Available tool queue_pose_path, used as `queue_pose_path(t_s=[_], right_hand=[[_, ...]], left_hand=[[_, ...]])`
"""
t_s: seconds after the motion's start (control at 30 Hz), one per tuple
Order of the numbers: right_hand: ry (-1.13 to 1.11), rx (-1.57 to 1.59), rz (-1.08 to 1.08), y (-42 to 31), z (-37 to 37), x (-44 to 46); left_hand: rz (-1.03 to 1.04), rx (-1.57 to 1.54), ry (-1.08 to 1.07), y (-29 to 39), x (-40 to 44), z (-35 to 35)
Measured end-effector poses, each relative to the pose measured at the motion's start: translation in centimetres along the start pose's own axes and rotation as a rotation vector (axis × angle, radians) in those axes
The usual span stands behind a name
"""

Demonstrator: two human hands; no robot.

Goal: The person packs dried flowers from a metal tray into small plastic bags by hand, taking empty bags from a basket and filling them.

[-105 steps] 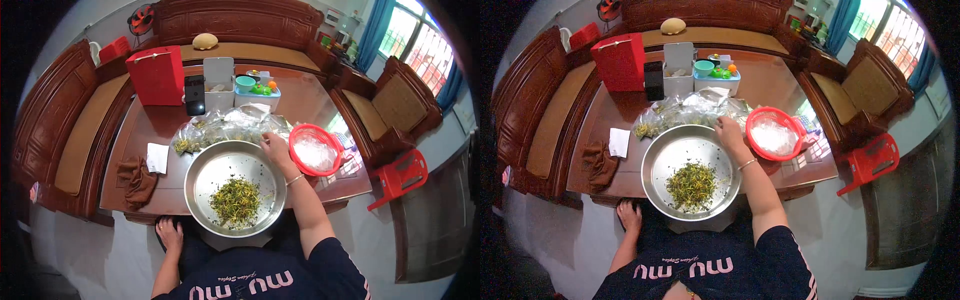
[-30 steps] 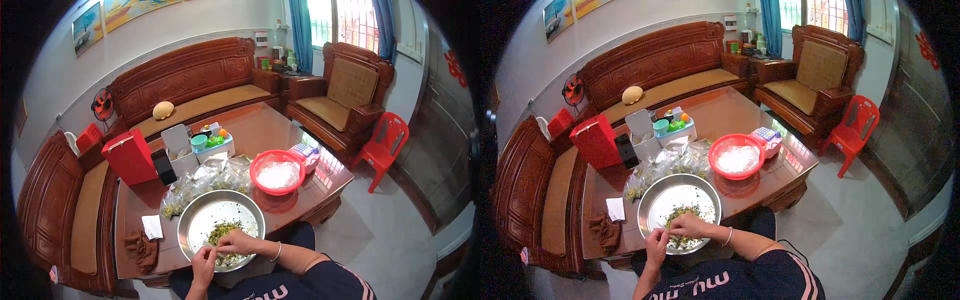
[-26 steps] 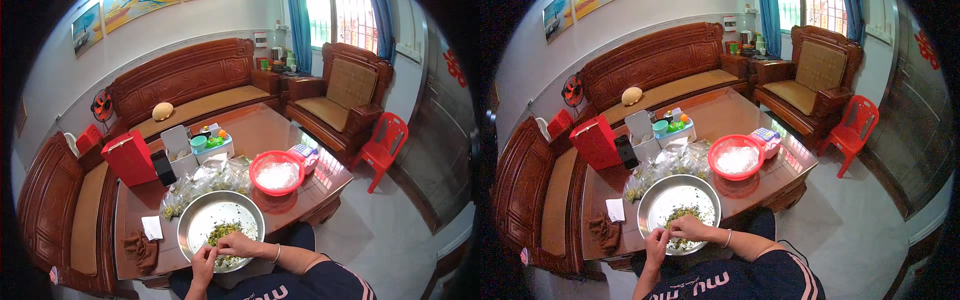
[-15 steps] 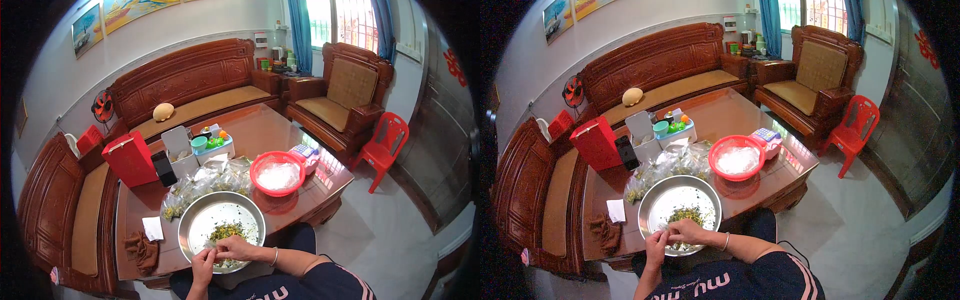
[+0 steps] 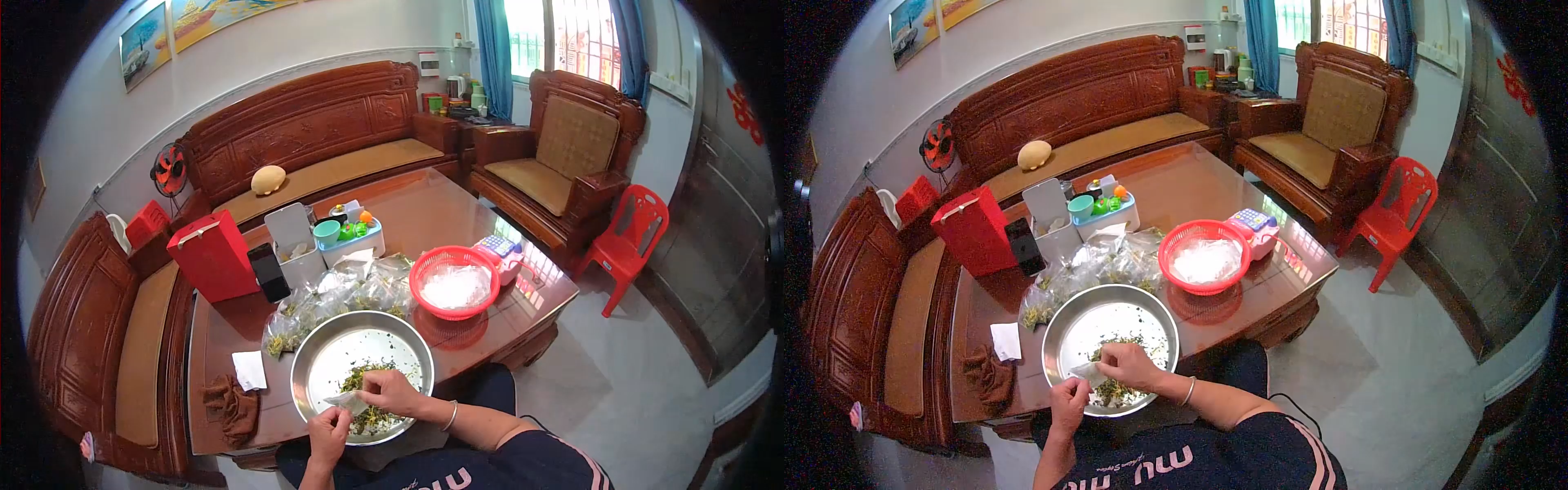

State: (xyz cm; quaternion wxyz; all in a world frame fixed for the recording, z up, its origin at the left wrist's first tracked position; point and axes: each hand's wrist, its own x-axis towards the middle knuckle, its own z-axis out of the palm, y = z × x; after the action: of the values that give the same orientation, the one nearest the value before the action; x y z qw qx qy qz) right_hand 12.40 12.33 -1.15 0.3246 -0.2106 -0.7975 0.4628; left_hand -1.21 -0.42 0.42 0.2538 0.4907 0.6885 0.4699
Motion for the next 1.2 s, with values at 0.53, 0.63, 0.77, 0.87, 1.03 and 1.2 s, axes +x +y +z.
queue_pose_path(t_s=[0.53,0.63,0.77,0.87,1.03,1.2], right_hand=[[-0.079,-0.533,-0.678,-1.7,0.5,-0.3],[-0.125,-0.589,-0.735,-1.0,1.0,-0.3],[-0.166,-0.566,-0.717,-1.4,0.8,0.0],[-0.207,-0.573,-0.749,-3.1,0.6,0.4],[-0.287,-0.577,-0.806,-4.0,0.9,1.0],[-0.314,-0.559,-0.846,-4.1,1.1,1.4]], left_hand=[[-0.017,-0.116,-0.099,-0.9,1.5,-1.1],[0.162,0.112,-0.019,-1.9,1.9,-1.1],[0.226,0.236,0.052,-1.7,2.0,-0.9],[0.224,0.2,0.073,-1.6,2.1,-0.9],[0.17,0.174,0.104,-1.4,2.3,-1.5],[0.201,0.104,0.074,-2.0,2.6,-1.4]])
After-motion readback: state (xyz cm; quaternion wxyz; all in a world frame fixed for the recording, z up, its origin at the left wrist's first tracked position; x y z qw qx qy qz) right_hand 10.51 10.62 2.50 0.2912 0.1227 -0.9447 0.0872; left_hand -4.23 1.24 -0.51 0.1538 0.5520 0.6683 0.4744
